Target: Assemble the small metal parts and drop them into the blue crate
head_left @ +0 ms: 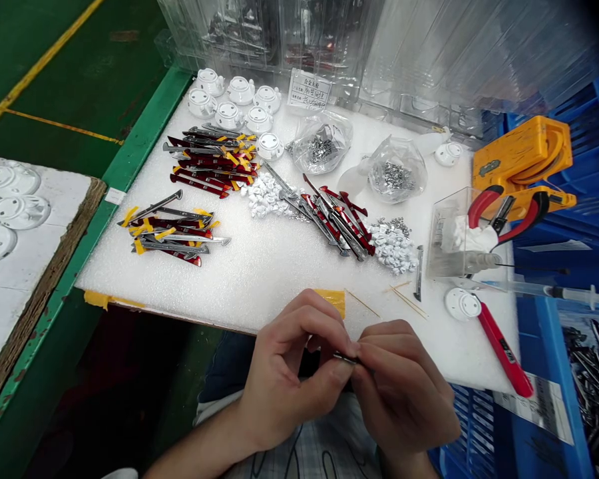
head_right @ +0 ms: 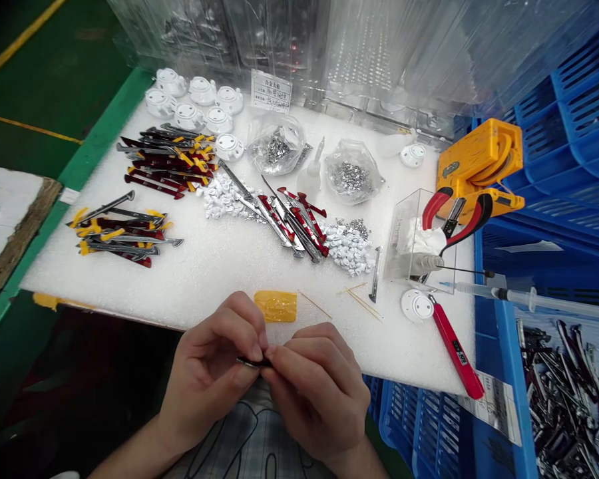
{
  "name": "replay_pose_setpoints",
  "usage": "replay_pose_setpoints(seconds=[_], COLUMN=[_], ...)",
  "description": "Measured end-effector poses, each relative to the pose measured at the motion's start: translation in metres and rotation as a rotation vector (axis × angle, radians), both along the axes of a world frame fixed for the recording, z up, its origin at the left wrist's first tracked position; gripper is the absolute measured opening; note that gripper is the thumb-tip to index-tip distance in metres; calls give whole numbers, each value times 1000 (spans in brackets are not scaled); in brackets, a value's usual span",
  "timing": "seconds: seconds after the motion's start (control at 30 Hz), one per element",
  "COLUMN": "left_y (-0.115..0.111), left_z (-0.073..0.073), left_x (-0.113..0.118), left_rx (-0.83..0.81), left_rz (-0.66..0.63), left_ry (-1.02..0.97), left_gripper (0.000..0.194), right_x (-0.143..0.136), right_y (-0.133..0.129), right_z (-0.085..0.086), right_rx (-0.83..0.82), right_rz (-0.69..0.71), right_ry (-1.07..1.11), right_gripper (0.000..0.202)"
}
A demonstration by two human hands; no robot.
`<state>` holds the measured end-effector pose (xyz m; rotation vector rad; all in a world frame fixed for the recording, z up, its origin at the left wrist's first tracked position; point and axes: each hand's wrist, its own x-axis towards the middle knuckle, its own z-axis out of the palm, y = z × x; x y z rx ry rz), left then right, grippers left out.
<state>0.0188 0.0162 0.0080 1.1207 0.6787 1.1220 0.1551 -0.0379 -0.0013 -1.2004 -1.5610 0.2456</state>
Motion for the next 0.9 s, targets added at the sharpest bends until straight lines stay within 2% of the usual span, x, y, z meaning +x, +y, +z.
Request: replay_pose_setpoints(seconds=[0.13, 0.33, 0.57, 0.9], left_y=[-1, 0, -1, -1], left_z=[-1, 0, -1, -4], left_x=[1, 4, 1, 1], left_rx=[1, -34, -65, -85], left_rz=[-3, 13, -12, -16], left_ry=[3, 0, -44, -13], left_gripper=[21, 33, 27, 32], right_x=[-1, 0, 0, -2], right_y=[0, -1, -1, -1], right_z=[0, -2, -2, -4], right_rx=[-1, 5, -1, -5], right_rz=[-1, 1, -3, -2], right_ry=[6, 22, 25, 42], right_gripper=[32, 28, 25, 27])
